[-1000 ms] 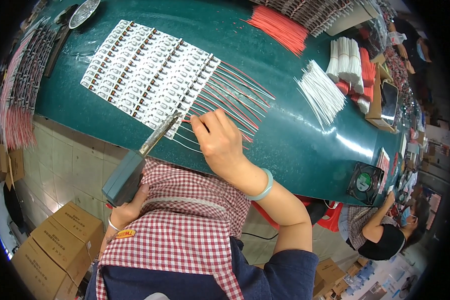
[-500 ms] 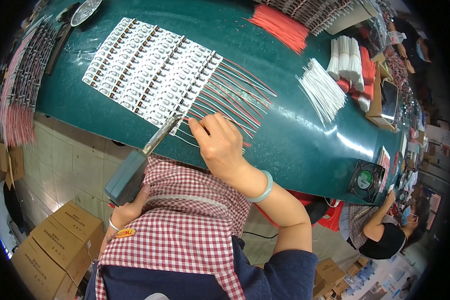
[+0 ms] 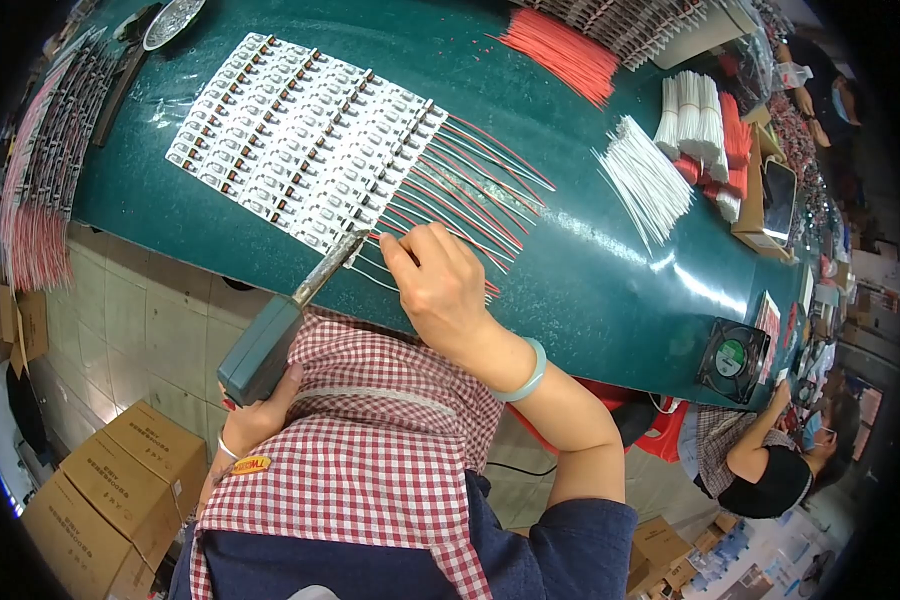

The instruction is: The person assembles electronic strips by hand using a specialized manual assembly tool, connecting wires and plastic components to LED strips, taking them from cardboard boxes.

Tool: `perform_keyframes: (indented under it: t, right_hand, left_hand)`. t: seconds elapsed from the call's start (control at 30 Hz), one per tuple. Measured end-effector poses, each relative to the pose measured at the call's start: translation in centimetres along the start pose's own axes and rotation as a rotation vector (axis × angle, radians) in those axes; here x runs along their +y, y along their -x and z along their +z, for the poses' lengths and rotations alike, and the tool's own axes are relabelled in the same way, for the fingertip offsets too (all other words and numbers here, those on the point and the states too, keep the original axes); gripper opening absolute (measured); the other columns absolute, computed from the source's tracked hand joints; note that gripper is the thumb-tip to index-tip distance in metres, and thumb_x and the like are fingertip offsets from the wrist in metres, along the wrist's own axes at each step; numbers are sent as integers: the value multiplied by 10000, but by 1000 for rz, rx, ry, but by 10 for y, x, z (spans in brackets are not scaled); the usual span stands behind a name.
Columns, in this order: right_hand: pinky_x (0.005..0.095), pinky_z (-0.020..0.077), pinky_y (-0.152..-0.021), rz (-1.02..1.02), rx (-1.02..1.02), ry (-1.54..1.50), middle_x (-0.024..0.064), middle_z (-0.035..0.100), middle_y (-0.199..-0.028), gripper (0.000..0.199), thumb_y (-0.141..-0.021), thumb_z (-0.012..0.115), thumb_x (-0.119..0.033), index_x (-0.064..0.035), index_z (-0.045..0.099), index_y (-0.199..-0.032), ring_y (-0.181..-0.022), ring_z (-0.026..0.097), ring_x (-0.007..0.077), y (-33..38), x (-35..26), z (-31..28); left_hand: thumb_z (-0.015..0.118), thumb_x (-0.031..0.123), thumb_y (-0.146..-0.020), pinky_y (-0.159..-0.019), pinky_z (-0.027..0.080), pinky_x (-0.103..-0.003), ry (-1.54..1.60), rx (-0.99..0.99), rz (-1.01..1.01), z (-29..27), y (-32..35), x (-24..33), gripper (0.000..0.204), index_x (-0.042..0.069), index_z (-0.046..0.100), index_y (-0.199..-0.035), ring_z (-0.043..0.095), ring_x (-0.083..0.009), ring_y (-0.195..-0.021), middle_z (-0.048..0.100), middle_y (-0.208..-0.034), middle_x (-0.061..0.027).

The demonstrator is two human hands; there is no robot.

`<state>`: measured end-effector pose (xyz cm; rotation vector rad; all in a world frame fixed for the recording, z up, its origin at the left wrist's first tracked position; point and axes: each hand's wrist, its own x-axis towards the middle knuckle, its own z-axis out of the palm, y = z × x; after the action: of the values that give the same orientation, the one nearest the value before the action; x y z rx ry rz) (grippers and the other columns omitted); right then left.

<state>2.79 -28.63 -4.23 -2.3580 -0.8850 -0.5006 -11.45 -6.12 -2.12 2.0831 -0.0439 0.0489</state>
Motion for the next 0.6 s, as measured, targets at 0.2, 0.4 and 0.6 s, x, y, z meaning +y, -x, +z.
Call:
perform_keyframes:
  t: [0.2,0.4,0.6]
  right_hand:
    - [321,454,-537,2,3,7,44,558,-722,244,-703,732,37,-37,721,-936,-633,555,197,-1,-1,0]
    - [320,457,-540,2,8,8,45,574,-738,241,-703,738,40,-33,720,-933,-644,561,199,0,-1,1]
    - [320,443,-566,-44,85,-4,44,596,-790,223,-705,716,27,-20,702,-923,-685,562,201,1,-5,0]
  left_hand:
    - [745,23,-773,-555,479,-278,45,56,23,3,8,-10,234,-32,669,-988,623,-191,-624,630,-813,-106]
    - [754,32,-772,-568,484,-288,97,72,-84,1,13,-4,235,-30,675,-984,615,-196,-622,635,-819,-106]
    - [756,19,-763,-576,486,-288,120,81,-119,1,19,-6,238,-30,679,-982,618,-199,-636,636,-825,-113]
